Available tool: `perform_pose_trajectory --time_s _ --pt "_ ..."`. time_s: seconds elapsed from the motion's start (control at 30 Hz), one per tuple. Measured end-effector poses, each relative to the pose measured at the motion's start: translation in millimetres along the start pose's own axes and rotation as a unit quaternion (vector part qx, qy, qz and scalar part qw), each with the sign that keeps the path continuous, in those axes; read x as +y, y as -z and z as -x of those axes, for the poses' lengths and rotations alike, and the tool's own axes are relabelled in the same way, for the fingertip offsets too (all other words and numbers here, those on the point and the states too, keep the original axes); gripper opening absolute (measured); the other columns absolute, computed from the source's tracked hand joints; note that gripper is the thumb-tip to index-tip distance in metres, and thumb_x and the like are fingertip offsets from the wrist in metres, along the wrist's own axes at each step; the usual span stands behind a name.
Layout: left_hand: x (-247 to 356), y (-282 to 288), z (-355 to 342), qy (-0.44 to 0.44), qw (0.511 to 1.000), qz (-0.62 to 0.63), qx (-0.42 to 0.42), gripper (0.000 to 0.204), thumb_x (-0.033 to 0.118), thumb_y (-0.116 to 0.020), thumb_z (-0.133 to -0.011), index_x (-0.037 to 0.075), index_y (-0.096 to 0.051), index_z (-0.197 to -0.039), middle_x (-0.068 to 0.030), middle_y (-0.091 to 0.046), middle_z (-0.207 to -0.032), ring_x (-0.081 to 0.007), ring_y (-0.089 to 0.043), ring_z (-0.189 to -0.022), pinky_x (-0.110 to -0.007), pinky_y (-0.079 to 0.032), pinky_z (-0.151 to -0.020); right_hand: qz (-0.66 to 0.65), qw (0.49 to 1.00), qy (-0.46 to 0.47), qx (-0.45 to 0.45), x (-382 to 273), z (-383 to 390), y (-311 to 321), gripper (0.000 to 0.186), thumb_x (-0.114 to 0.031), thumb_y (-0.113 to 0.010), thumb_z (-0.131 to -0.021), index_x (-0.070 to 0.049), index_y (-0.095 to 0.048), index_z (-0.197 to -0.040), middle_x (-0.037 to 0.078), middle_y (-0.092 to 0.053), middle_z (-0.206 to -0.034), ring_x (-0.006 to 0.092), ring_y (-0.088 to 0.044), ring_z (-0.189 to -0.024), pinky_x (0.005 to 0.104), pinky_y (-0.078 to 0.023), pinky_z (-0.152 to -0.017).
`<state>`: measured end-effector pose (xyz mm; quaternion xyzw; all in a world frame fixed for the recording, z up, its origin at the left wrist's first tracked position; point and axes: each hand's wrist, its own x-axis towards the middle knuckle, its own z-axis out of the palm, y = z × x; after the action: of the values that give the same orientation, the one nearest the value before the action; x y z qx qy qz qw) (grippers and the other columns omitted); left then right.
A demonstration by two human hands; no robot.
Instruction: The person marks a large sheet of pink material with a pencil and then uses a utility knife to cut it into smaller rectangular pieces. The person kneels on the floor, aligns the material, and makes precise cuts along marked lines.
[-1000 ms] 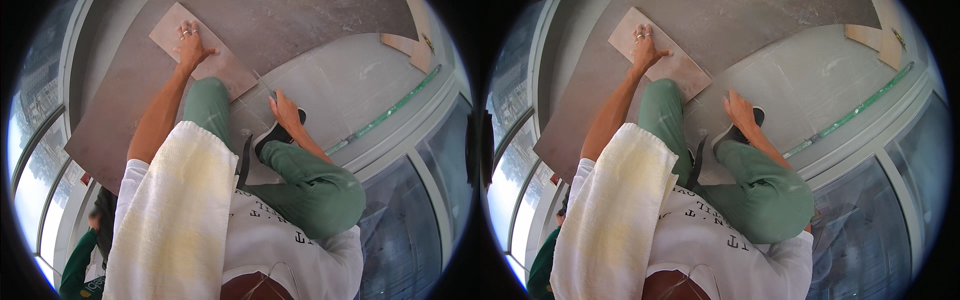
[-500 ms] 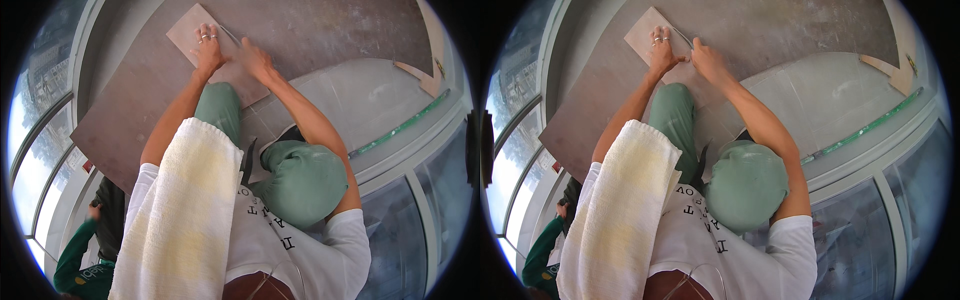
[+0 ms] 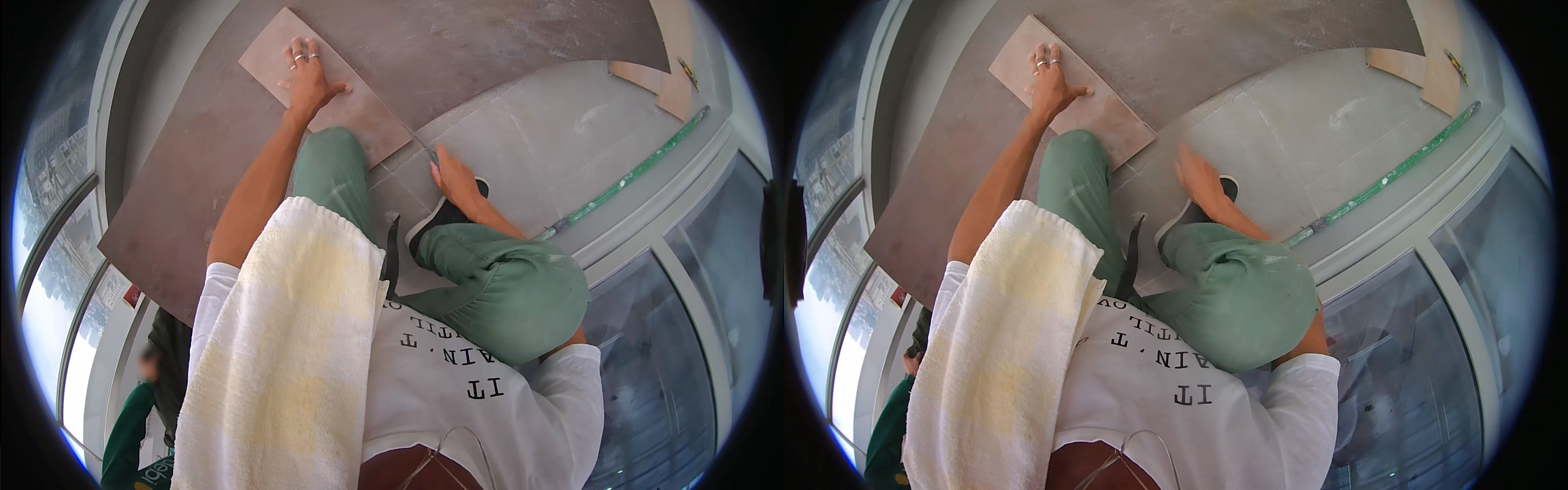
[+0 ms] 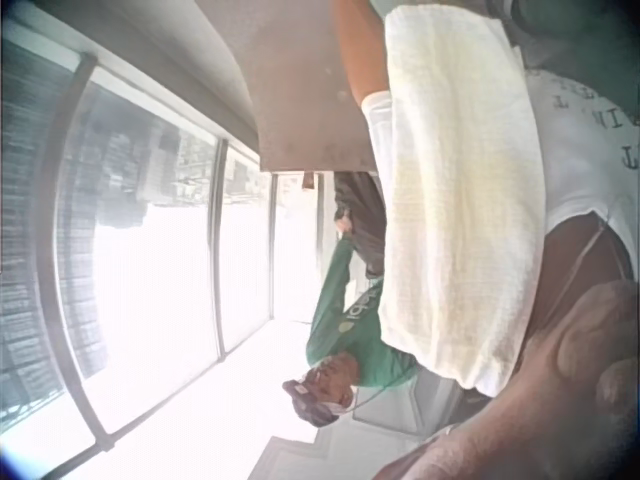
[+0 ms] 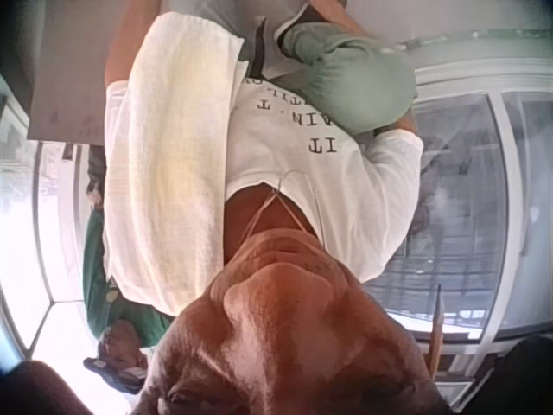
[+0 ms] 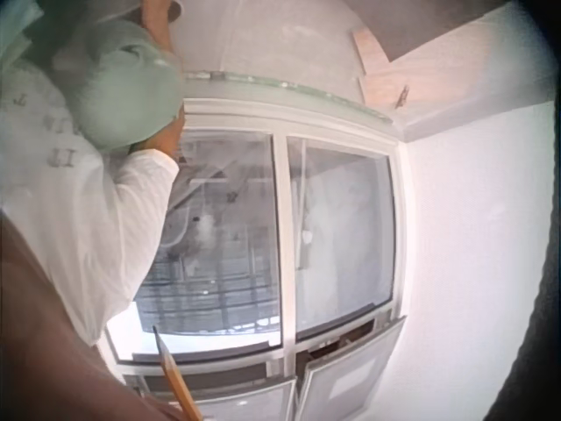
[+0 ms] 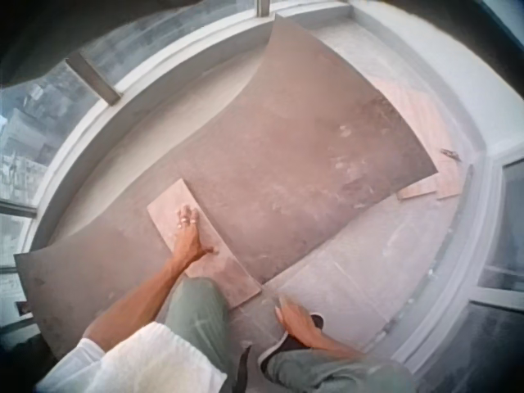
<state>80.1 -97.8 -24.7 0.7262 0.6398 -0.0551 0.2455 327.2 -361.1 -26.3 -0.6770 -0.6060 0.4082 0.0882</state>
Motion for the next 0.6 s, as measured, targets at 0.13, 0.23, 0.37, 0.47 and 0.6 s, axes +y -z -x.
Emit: perform_pose_trajectory --time_s 0.13,0.23,0.37,0.47,0.6 --pt "11.5 6.2 -1.6 -0.001 1.0 -0.006 -0.019 0.124 0.033 -0.096 -0.058 0.004 -0.024 -0.155 -0.0194 -0.014 -0.164 -0.0431 -0.01 -0.151 -0.08 -0.031 -0.102 -0.001 0.999 -0.008 0.033 10.6 33.0 -6.9 0.025 -0.02 -0.058 -0.097 -0.004 -0.042 -0.109 0.025 -0.063 -0.077 0.0473 -0.062 -0.073 0.0545 -0.047 -0.063" --pt "2.2 6.3 4.1 0.01 1.0 0.002 -0.014 0.125 0.03 -0.096 -0.058 0.004 -0.023 -0.155 -0.0187 -0.014 -0.164 -0.0415 -0.011 -0.151 -0.079 -0.03 -0.102 0.01 0.993 -0.06 -0.101 7.7 68.9 6.8 0.03 -0.022 -0.059 -0.096 -0.004 -0.043 -0.115 0.024 -0.064 -0.081 0.0444 -0.064 -0.076 0.054 -0.049 -0.064" --pt "6.4 12.1 8.6 0.016 1.0 0.001 -0.024 0.124 0.027 -0.096 -0.059 0.004 -0.022 -0.156 -0.018 -0.012 -0.165 -0.0401 -0.01 -0.152 -0.08 -0.028 -0.103 0.015 0.995 -0.096 0.009 13.4 78.2 21.7 0.032 -0.025 -0.06 -0.096 -0.004 -0.049 -0.117 0.022 -0.065 -0.092 0.0428 -0.065 -0.084 0.0521 -0.051 -0.071" --pt "14.2 9.4 10.3 0.02 0.999 0.001 -0.028 0.123 0.026 -0.095 -0.06 0.004 -0.022 -0.156 -0.0172 -0.01 -0.165 -0.0395 -0.008 -0.152 -0.081 -0.027 -0.103 0.032 0.969 -0.176 0.169 43.8 63.7 44.2 0.03 -0.026 -0.06 -0.096 -0.004 -0.053 -0.116 0.022 -0.065 -0.102 0.0421 -0.064 -0.094 0.0509 -0.051 -0.078" --pt "20.2 10.8 10.8 0.024 0.999 0.005 -0.034 0.125 0.026 -0.095 -0.06 0.005 -0.019 -0.157 -0.0162 -0.008 -0.166 -0.0389 -0.007 -0.152 -0.081 -0.026 -0.103 0.059 0.917 -0.312 0.243 89.4 60.2 79.3 0.035 -0.028 -0.058 -0.096 -0.004 -0.054 -0.121 0.022 -0.062 -0.115 0.0417 -0.061 -0.106 0.0514 -0.048 -0.086"
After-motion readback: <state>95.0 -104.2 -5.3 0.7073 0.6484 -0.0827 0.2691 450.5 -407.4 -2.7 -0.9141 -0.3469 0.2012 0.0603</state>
